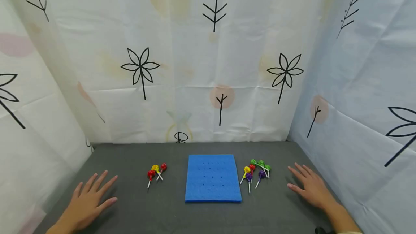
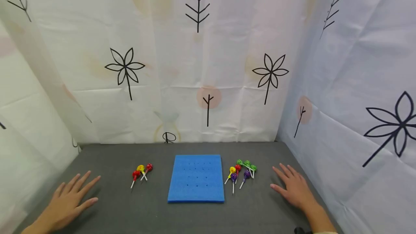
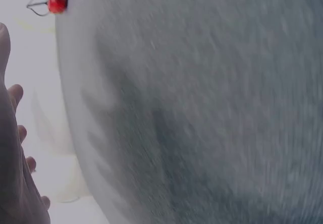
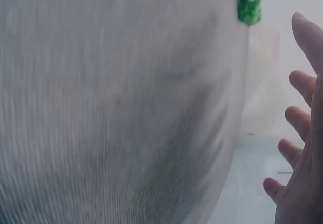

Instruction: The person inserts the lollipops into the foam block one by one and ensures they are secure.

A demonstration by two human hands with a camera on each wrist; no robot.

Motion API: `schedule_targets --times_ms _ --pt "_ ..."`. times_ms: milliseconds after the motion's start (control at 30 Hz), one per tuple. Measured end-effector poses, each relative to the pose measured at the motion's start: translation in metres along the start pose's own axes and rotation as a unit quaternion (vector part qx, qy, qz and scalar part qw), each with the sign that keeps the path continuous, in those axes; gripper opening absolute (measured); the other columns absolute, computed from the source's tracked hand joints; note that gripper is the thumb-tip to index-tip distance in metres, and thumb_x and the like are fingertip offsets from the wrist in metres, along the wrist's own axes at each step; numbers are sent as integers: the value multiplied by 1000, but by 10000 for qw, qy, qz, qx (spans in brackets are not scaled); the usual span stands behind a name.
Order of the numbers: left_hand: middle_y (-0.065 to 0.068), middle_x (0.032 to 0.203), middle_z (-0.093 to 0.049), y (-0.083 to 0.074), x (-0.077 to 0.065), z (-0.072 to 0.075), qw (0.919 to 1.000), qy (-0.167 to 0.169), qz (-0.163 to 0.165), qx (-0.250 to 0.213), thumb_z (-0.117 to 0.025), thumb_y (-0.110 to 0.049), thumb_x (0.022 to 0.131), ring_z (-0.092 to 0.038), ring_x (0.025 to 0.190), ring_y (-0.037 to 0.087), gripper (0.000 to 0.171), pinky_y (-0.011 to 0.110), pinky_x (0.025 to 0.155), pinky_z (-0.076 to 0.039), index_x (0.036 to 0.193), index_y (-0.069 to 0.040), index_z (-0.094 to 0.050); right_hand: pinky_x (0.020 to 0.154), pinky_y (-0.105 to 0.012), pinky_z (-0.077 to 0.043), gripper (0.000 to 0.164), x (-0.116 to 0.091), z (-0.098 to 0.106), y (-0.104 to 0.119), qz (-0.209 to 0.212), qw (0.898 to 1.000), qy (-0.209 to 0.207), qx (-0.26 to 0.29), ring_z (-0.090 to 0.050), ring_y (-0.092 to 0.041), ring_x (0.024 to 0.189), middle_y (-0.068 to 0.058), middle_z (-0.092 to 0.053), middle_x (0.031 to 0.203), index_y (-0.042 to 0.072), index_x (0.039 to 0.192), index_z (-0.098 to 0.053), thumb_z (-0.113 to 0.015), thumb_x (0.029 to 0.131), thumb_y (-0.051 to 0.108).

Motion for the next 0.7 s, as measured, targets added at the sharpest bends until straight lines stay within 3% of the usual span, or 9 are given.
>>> schedule_targets --times_ms 200,400,567,700 --pt "15 156 -25 -16 2 4 9993 -288 -163 -178 -59 -47 94 -22 138 46 69 71 101 -7 153 -30 -29 87 -68 -34 61 -1 3 18 156 9989 -254 351 -40 -50 124 -24 -45 141 9 136 -54 -72 86 39" --pt "17 152 -30 -31 2 6 9966 -654 -189 -470 -63 -40 93 -25 136 45 65 68 91 -22 151 -28 -36 86 -66 -37 58 -2 7 37 -31 9966 -361 742 -45 -50 120 -22 -46 140 9 136 -54 -73 87 34" --pt "17 154 -28 -47 3 10 9901 -967 -204 -994 -65 -31 93 -22 137 47 61 72 94 -19 149 -23 -40 81 -59 -44 50 -2 7 53 -219 9919 -915 849 -58 -39 108 -19 -57 128 6 131 -58 -74 87 25" --pt "19 154 -28 -65 6 11 9785 -1211 -270 -1649 -66 -22 93 -23 134 51 59 73 98 -15 147 -19 -43 71 -49 -51 43 -2 7 66 -233 9825 -1558 990 -65 -32 89 -15 -64 115 4 125 -62 -75 86 16"
Point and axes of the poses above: each hand's wrist, its own x-axis towards the middle knuckle, its own z-axis out of the back of the hand, y = z × x, the point moved 1 cm from there along x, towards the middle knuckle
